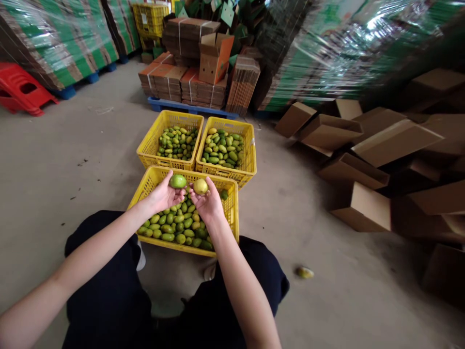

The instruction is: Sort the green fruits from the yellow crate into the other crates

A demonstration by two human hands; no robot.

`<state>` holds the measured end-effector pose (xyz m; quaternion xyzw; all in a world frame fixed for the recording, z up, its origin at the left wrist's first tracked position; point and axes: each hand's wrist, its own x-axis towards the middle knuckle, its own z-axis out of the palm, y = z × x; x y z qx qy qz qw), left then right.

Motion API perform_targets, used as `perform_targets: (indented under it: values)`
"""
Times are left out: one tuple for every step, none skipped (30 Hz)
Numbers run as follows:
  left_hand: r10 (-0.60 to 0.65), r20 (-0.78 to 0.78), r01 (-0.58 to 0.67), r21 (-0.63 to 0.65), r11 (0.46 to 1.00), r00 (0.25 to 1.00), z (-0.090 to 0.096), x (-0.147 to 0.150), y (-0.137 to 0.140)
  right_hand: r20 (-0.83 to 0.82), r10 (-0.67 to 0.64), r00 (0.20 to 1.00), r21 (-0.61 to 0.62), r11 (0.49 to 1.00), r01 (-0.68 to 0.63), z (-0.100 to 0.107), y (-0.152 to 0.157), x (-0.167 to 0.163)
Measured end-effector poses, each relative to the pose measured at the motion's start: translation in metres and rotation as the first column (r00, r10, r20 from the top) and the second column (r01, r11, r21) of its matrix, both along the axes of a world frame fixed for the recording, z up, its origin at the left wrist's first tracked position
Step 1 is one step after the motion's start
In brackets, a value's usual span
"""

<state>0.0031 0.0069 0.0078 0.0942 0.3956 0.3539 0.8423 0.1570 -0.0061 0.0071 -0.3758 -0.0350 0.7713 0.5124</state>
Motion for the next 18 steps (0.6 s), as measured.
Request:
perform_targets:
  values:
    - [-0.005,0.006,0.005,0.009,1.000,1.000,-0.0005,0.0004,0.0001,0.007,0.011,1.000,0.005,1.000,-0.011,-0.0010,0.0000,0.0002]
    - [-0.012,0.010,0.012,0.018,1.000,1.000,-0.0010,0.0006,0.0003,0.016,0.023,1.000,0.007,1.000,-0.023,-0.0020,0.0001,0.0004]
    - [-0.020,0.011,0.020,0.026,0.999,1.000,-0.0016,0.0006,0.0006,0.024,0.032,0.999,0.009,0.999,-0.033,-0.0028,0.0002,0.0007]
    - [-0.027,0.010,0.027,0.032,0.999,1.000,-0.0021,0.0005,0.0009,0.030,0.038,0.999,0.011,0.999,-0.039,-0.0036,0.0004,0.0009]
    - [-0.032,0.007,0.032,0.038,0.999,0.999,-0.0027,0.0002,0.0013,0.034,0.039,0.999,0.011,0.999,-0.040,-0.0041,0.0006,0.0011]
    - [-0.034,0.001,0.034,0.042,0.999,0.999,-0.0031,-0.0001,0.0017,0.034,0.036,0.999,0.011,0.999,-0.036,-0.0044,0.0009,0.0013]
    - [-0.033,-0.004,0.033,0.045,0.998,0.999,-0.0035,-0.0004,0.0021,0.030,0.030,0.999,0.008,1.000,-0.031,-0.0045,0.0011,0.0013]
    - [-0.029,-0.009,0.030,0.045,0.999,1.000,-0.0035,-0.0007,0.0023,0.024,0.023,0.999,0.004,1.000,-0.023,-0.0042,0.0012,0.0013]
    - [-0.025,-0.012,0.025,0.043,0.999,1.000,-0.0033,-0.0008,0.0024,0.018,0.016,1.000,-0.001,1.000,-0.016,-0.0038,0.0013,0.0012]
    - [-0.020,-0.014,0.020,0.039,0.999,1.000,-0.0027,-0.0008,0.0025,0.012,0.012,1.000,-0.004,1.000,-0.012,-0.0032,0.0012,0.0011]
    - [-0.014,-0.016,0.015,0.037,0.999,1.000,-0.0018,-0.0006,0.0024,0.007,0.009,1.000,-0.007,1.000,-0.009,-0.0025,0.0010,0.0009]
    - [-0.009,-0.020,0.009,0.035,0.999,1.000,-0.0007,-0.0003,0.0022,0.005,0.009,1.000,-0.008,1.000,-0.009,-0.0017,0.0007,0.0006]
    - [-0.003,-0.027,0.004,0.035,0.999,1.000,0.0004,0.0001,0.0020,0.005,0.011,1.000,-0.008,1.000,-0.011,-0.0009,0.0003,0.0002]
    - [0.002,-0.036,-0.001,0.036,0.999,0.999,0.0014,0.0006,0.0018,0.005,0.015,1.000,-0.006,1.000,-0.015,-0.0002,-0.0001,-0.0002]
    - [0.006,-0.046,-0.005,0.037,0.999,0.999,0.0021,0.0009,0.0016,0.004,0.022,1.000,-0.005,1.000,-0.022,0.0005,-0.0006,-0.0007]
    - [0.009,-0.055,-0.007,0.039,0.999,0.998,0.0024,0.0012,0.0015,0.004,0.029,1.000,-0.005,1.000,-0.029,0.0012,-0.0011,-0.0012]
    - [0.009,-0.062,-0.007,0.042,0.999,0.998,0.0021,0.0012,0.0015,0.002,0.036,0.999,-0.005,0.999,-0.036,0.0017,-0.0015,-0.0017]
    - [0.011,-0.067,-0.008,0.046,0.999,0.998,0.0014,0.0010,0.0017,0.001,0.042,0.999,-0.007,0.999,-0.042,0.0023,-0.0018,-0.0020]
